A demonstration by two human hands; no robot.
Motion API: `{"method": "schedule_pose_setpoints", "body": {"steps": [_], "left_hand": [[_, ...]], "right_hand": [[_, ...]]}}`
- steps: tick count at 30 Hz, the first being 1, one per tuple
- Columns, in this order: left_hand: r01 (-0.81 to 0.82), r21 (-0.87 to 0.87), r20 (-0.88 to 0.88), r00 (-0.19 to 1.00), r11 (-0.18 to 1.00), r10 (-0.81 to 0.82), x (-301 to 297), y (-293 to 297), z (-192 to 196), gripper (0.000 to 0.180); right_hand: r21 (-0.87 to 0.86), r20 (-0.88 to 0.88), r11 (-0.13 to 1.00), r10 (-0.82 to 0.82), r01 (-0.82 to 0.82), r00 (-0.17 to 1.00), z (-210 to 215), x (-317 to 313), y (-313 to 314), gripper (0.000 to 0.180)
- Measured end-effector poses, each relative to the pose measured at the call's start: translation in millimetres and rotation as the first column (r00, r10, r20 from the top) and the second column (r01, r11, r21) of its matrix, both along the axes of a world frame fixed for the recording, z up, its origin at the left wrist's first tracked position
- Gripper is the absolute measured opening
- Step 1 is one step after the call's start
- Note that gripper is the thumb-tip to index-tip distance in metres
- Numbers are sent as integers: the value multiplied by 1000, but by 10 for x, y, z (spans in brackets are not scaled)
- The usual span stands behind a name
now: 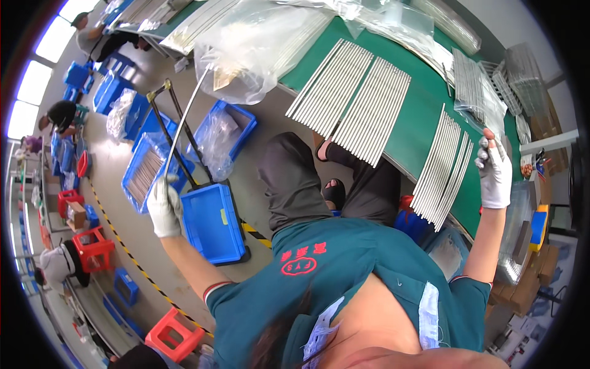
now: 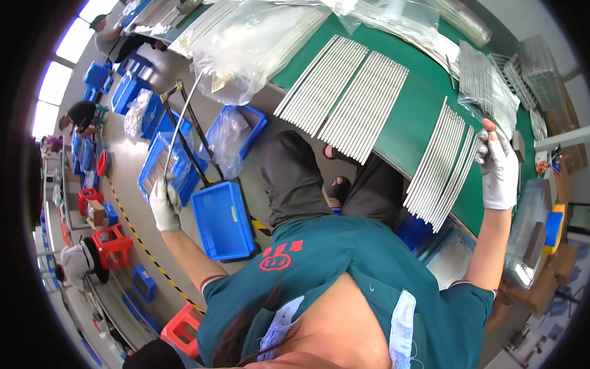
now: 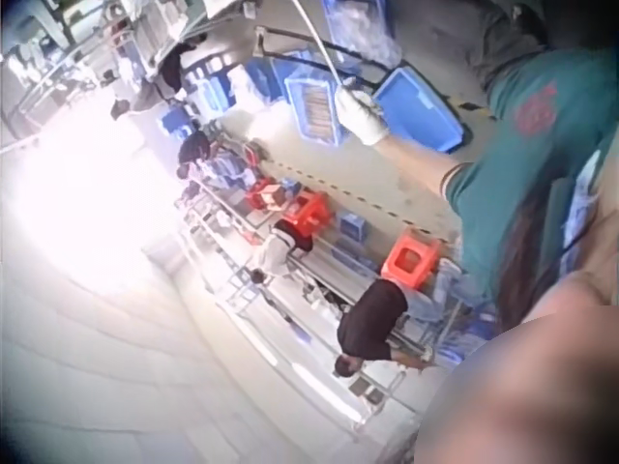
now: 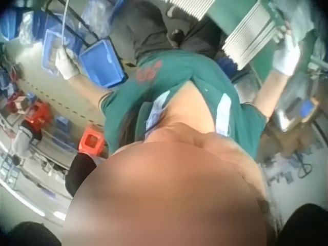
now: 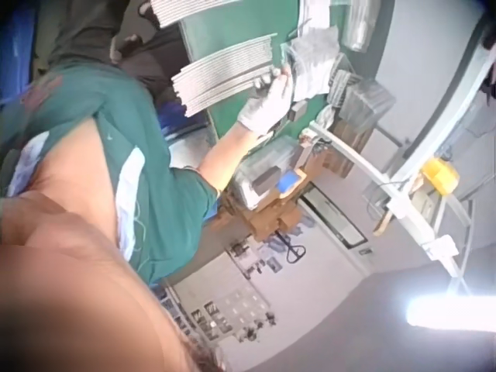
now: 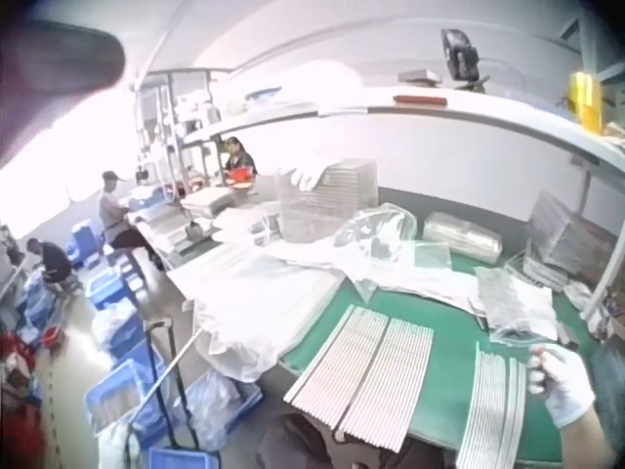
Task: Inspecting and sorting long thin metal rods at a manufacturing workbench.
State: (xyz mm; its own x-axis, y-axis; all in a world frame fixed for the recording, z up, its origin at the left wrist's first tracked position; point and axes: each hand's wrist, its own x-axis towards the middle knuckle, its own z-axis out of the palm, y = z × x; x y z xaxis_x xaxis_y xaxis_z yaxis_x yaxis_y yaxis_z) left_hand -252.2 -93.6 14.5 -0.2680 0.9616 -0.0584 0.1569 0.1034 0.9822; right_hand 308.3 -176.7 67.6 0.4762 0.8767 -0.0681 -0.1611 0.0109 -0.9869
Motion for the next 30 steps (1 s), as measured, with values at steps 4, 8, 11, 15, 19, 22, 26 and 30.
{"method": "schedule_pose_setpoints", "body": {"steps": [4, 8, 11, 15, 19, 22, 26, 30], "left_hand": [[-11, 41, -48, 999, 999, 13, 184, 441, 120, 29], [81, 28, -170, 983, 996, -75, 439, 976, 200, 31], [152, 41, -206, 968, 988, -141, 633, 1420, 174, 29], [355, 209, -831, 556, 911, -25, 705, 1896, -104, 22], [508, 254, -935, 348, 823, 73, 1001, 2034, -125, 24], [611, 236, -966, 229, 756, 117, 1432, 1972, -236, 26], [610, 243, -914, 405, 754, -32, 1667, 1770, -318, 25], [628, 344, -920, 373, 698, 119, 1476, 1822, -384, 19]], "right_hand": [[9, 21, 1000, -13, 13, 1000, 73, -39, -64, 32], [12, 47, 1000, -15, 14, 999, 83, -68, -128, 31], [25, 52, 1000, 9, -10, 999, 105, -72, -147, 33], [28, 94, 1000, -10, 7, 996, 127, -8, -228, 33], [45, 91, 998, -47, 43, 995, 91, 37, -282, 33], [46, 104, 998, -41, 37, 994, 62, 99, -296, 35], [47, 107, 999, 6, -11, 994, 120, 62, -273, 37], [26, 123, 999, -40, 37, 992, 112, 7, -241, 37]]}}
